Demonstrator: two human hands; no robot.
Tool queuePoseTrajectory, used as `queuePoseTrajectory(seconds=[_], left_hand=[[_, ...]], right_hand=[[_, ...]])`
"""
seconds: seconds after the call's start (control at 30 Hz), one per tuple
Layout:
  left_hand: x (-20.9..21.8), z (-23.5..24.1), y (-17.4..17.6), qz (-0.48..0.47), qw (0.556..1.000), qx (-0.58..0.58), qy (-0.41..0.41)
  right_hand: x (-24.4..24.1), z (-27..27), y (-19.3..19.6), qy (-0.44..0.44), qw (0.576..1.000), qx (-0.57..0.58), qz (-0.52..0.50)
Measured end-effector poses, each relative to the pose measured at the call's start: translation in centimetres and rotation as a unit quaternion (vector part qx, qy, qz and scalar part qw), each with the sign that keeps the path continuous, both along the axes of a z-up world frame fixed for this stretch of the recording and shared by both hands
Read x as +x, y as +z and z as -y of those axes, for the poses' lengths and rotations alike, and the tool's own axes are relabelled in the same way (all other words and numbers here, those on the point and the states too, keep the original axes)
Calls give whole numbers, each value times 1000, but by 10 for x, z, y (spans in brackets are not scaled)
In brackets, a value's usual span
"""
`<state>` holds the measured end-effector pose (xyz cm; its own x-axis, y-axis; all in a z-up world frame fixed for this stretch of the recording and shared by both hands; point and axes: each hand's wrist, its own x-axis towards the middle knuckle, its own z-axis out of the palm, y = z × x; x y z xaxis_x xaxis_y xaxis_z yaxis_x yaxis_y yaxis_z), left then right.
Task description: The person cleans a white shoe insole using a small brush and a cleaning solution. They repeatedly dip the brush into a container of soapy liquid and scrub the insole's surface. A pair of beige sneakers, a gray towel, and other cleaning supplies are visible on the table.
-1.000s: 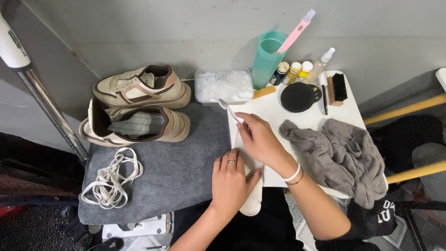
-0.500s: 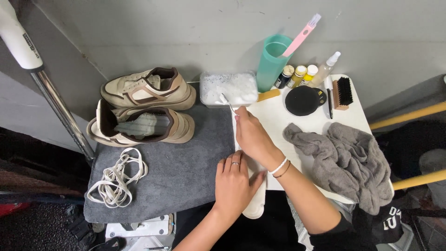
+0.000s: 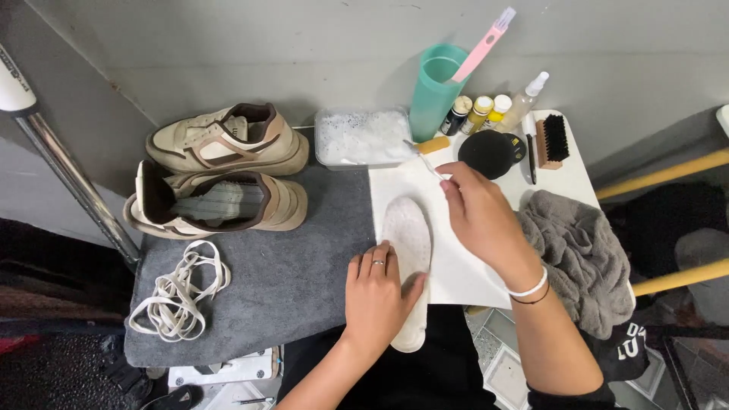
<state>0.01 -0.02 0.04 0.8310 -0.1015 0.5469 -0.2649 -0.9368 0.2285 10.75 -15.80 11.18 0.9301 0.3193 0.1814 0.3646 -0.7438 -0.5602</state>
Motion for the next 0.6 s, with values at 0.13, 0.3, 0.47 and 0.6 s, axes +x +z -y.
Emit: queuePoseTrajectory(seconds=[0.13, 0.3, 0.47, 0.6], left_hand=[[0, 1, -3, -3, 1000, 1, 0], [1, 0, -2, 4, 1000, -5, -4], [1, 1, -1, 4, 1000, -4, 1], [0, -2, 2, -1, 1000, -8, -4]], right_hand=[[17, 3, 2, -18, 1000, -13, 18], [46, -18, 17, 9, 983, -164, 80], [92, -50, 11, 41, 956, -261, 127], [135, -72, -20, 73, 941, -314, 106]])
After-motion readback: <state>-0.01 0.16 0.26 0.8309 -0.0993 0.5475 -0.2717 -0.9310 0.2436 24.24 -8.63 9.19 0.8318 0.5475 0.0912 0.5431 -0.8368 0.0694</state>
